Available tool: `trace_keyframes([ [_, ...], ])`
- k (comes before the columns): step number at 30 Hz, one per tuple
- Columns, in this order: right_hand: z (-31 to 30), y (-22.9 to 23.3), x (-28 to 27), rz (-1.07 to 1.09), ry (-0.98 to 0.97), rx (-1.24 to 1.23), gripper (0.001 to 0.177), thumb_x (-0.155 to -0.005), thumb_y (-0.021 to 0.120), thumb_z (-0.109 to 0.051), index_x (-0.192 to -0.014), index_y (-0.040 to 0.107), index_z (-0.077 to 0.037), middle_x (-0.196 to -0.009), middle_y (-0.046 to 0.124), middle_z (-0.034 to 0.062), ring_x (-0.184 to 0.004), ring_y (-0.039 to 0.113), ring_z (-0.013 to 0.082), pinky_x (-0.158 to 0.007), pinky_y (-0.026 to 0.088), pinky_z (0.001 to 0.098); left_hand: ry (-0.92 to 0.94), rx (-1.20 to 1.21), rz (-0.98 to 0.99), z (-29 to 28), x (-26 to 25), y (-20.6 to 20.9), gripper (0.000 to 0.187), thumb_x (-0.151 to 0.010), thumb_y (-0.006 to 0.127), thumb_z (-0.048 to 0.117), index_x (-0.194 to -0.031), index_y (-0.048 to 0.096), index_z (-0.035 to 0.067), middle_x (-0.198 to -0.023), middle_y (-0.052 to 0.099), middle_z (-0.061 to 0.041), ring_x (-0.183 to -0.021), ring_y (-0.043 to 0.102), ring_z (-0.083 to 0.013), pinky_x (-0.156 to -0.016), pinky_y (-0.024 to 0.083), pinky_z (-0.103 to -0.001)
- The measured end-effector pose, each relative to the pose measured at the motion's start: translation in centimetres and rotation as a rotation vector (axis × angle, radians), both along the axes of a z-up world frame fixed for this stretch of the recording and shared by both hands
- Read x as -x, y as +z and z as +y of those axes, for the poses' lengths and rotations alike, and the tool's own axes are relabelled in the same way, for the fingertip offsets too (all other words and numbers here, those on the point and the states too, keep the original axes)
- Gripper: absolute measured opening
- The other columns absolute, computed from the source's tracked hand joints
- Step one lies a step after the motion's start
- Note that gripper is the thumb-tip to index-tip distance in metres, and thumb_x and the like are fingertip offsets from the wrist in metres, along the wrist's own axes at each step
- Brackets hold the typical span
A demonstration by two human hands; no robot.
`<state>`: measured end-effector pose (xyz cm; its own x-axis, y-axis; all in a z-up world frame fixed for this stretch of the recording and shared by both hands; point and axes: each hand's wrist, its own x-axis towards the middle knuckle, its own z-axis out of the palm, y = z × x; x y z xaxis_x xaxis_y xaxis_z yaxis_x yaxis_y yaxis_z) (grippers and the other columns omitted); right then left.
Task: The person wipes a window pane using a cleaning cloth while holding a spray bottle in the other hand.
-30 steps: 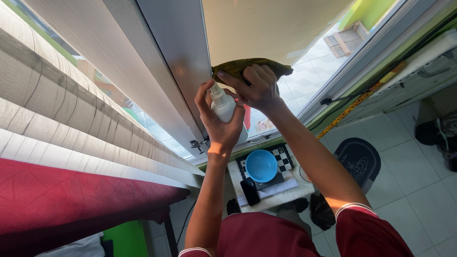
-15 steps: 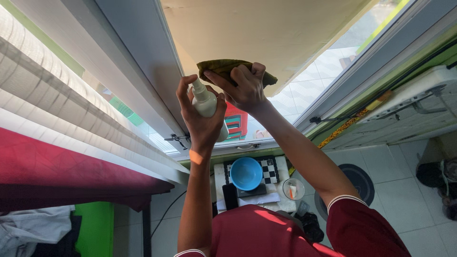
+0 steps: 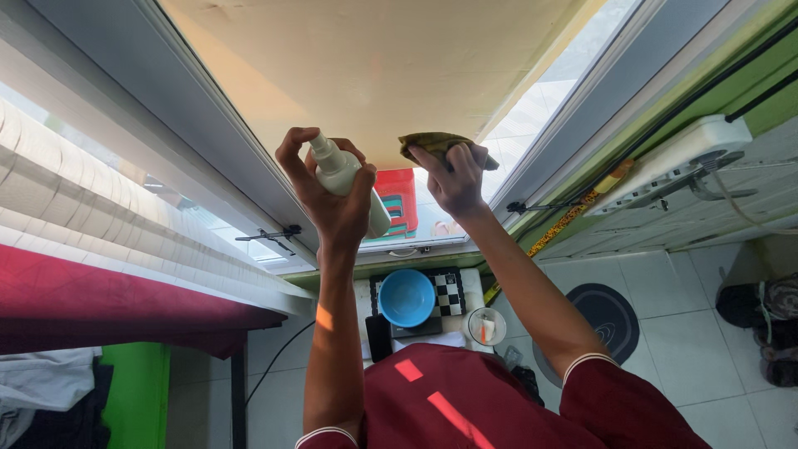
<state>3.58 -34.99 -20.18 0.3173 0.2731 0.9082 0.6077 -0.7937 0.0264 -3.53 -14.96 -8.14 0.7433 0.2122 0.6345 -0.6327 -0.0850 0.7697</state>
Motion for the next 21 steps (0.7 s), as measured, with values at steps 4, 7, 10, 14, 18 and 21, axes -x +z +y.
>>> trace_keyframes([
  [4, -0.9, -2.0, 1.0, 0.07, -0.022, -0.106, 0.042, -0.09, 0.067, 0.0, -0.127, 0.074, -0.02, -0.082, 0.043, 0.0024, -0.073, 0.048, 0.0226, -0.076, 0.037, 0.04, -0.111, -0.028, 0.011, -0.3, 0.3, -0.2, 0.069, -0.088, 0.066, -0.013, -0.139, 0.03, 0.017, -0.089, 0.062, -0.01, -0.086, 0.065, -0.0168, -0.077, 0.055, -0.032],
  [7, -0.6, -2.4, 2.0, 0.142, -0.023, -0.233, 0.039, -0.091, 0.067, 0.003, -0.125, 0.073, -0.014, -0.086, 0.054, 0.0067, -0.075, 0.052, 0.0257, -0.07, 0.04, 0.0405, -0.062, -0.048, 0.018, -0.2, 0.2, -0.3, 0.077, -0.087, 0.066, -0.012, -0.146, 0.028, 0.018, -0.09, 0.062, -0.01, -0.087, 0.067, -0.0174, -0.077, 0.057, -0.032],
  [10, -0.5, -2.6, 3.4, 0.225, 0.024, -0.384, 0.041, -0.091, 0.061, 0.01, -0.127, 0.071, -0.008, -0.088, 0.055, 0.0132, -0.08, 0.055, 0.0308, -0.07, 0.046, 0.0417, -0.095, -0.071, 0.027, -0.1, -0.2, -0.5, 0.077, -0.085, 0.065, -0.011, -0.146, 0.028, 0.019, -0.089, 0.064, -0.01, -0.085, 0.067, -0.0168, -0.075, 0.056, -0.032],
  [14, -0.4, -2.6, 4.5, 0.321, 0.062, -0.571, 0.035, -0.095, 0.059, 0.01, -0.127, 0.069, -0.002, -0.091, 0.06, 0.0157, -0.079, 0.06, 0.0278, -0.07, 0.049, 0.0375, -0.141, -0.047, 0.0, -1.1, -1.1, -1.3, 0.077, -0.089, 0.066, -0.011, -0.146, 0.025, 0.021, -0.091, 0.064, -0.01, -0.088, 0.068, -0.0191, -0.078, 0.058, -0.034],
  [18, 1.8, -2.3, 5.8, 0.413, 0.097, -0.868, 0.029, -0.104, 0.055, 0.004, -0.131, 0.065, 0.0, -0.108, 0.068, 0.0128, -0.096, 0.068, 0.0213, -0.086, 0.054, 0.0303, -0.18, 0.026, 0.007, -2.9, -1.3, -1.5, 0.08, -0.092, 0.068, -0.009, -0.149, 0.021, 0.022, -0.111, 0.057, -0.016, -0.086, 0.064, -0.0201, -0.073, 0.059, -0.032],
  [21, 4.5, -1.1, 6.2, 0.546, 0.223, -1.335, 0.027, -0.11, 0.052, -0.006, -0.134, 0.062, 0.0, -0.126, 0.066, 0.0104, -0.118, 0.064, 0.0176, -0.105, 0.054, 0.0312, -0.294, 0.181, 0.003, -5.0, -1.2, -1.7, 0.084, -0.091, 0.066, -0.008, -0.152, 0.02, 0.024, -0.118, 0.05, -0.016, -0.082, 0.069, -0.0199, -0.074, 0.06, -0.034],
])
